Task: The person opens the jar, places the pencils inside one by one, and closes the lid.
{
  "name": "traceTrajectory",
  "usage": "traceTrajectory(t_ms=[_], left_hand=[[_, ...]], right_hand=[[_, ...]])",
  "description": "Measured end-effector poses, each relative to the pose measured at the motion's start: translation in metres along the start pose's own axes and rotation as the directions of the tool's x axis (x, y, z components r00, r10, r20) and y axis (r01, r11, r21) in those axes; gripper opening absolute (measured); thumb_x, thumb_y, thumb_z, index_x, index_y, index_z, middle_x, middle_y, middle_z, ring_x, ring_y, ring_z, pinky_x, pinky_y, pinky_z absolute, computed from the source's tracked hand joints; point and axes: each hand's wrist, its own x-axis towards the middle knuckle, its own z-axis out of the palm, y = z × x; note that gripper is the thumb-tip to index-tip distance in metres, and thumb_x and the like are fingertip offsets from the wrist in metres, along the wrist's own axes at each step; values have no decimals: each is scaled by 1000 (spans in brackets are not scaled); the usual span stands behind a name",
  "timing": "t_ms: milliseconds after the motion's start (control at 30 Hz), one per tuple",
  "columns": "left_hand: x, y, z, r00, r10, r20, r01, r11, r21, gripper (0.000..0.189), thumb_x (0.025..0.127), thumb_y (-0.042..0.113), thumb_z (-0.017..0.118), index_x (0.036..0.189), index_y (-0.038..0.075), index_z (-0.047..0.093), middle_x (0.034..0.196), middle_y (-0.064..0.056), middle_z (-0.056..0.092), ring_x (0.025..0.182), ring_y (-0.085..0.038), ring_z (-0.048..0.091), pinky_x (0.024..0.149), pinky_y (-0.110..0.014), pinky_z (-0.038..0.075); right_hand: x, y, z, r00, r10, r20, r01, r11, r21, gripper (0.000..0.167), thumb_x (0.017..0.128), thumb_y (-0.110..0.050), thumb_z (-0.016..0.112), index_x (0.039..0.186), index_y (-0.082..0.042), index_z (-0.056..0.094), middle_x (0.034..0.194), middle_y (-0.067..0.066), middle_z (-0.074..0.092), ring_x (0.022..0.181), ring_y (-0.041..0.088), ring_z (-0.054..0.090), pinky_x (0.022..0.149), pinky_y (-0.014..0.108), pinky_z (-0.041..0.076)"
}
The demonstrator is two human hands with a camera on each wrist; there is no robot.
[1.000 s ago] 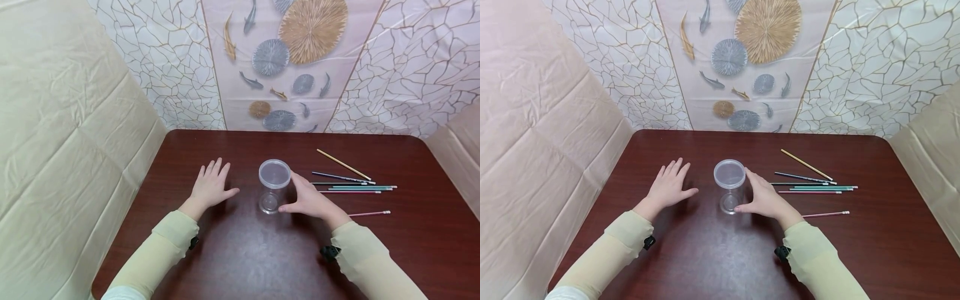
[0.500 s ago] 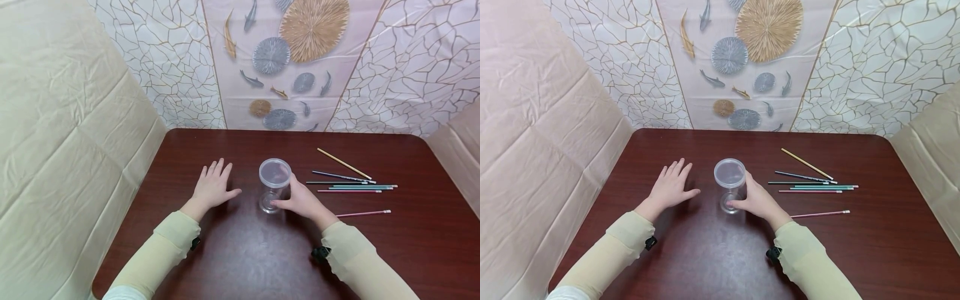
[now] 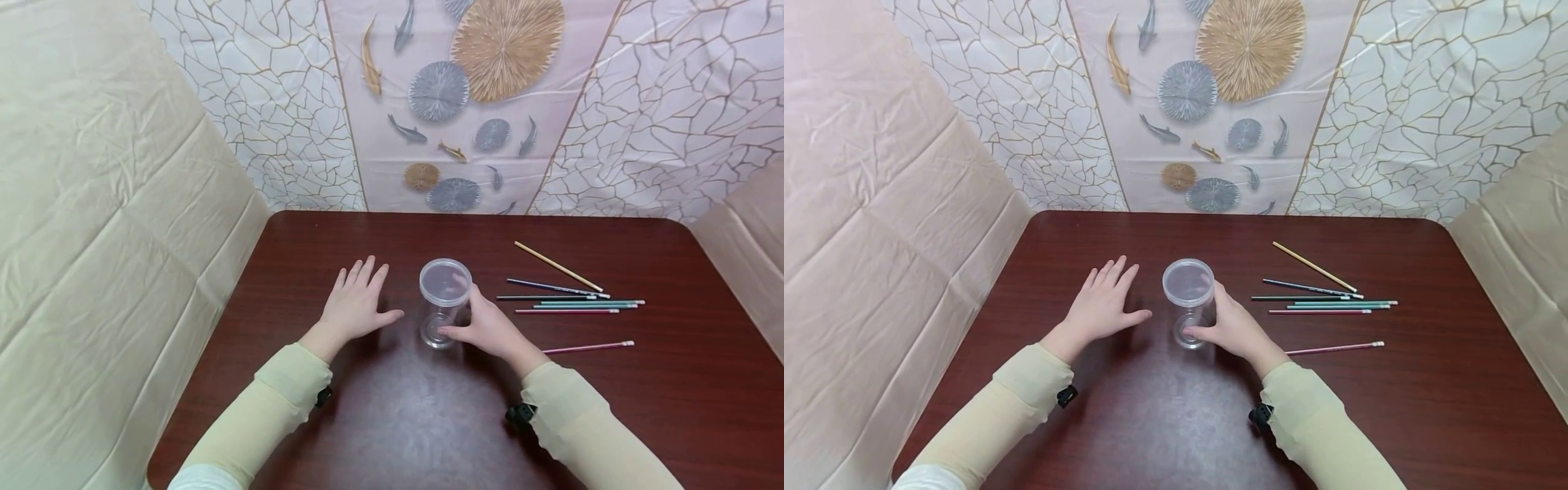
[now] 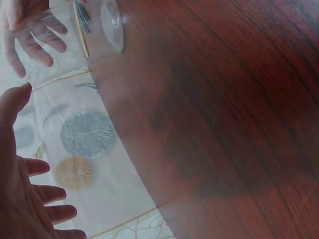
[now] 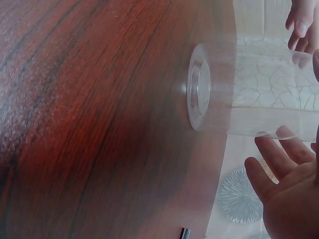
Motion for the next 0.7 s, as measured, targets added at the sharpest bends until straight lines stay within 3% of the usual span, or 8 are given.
traceTrajectory(t_ms=[367,467,533,600,633,700], left_hand=[[-1,27,-4,998,55,13,-55,998,-40,102,70,78,52,146,13,31,151,-14,27,135,-33,27,106,-51,24],[0,34,-3,998,61,9,-60,995,-82,107,68,79,54,146,11,29,150,-14,28,134,-32,29,105,-51,26],[2,40,1,998,65,2,-64,986,-154,110,67,78,57,147,9,26,149,-15,30,134,-32,31,105,-50,28],[4,45,7,997,71,-9,-70,954,-291,112,67,73,63,147,8,22,148,-15,32,132,-31,34,103,-48,31],[5,48,11,997,74,-16,-74,925,-374,112,66,70,66,148,9,20,147,-13,33,131,-29,36,102,-47,33],[8,53,18,996,78,-29,-81,831,-551,114,67,61,73,149,10,14,146,-11,34,130,-26,37,102,-43,34]], right_hand=[[0,-1,2,1000,-23,3,23,1000,11,94,69,-26,84,141,-9,26,120,13,55,106,27,57,89,45,44],[0,-2,2,1000,-24,4,24,1000,3,94,69,-26,84,140,-7,26,122,14,53,107,28,57,90,45,44],[-1,-2,2,1000,-26,0,26,1000,-10,94,69,-25,84,139,-4,26,123,17,52,108,29,56,90,46,44],[-2,-2,2,1000,-19,-7,19,1000,-25,93,69,-25,84,138,-1,27,124,19,51,110,30,54,92,47,43],[-3,-2,2,1000,-17,-12,17,999,-30,92,69,-24,84,138,0,27,125,20,50,111,31,54,92,47,42],[-4,-2,3,1000,-16,-19,15,999,-47,92,69,-24,84,137,2,27,126,21,50,113,32,52,94,47,41]])
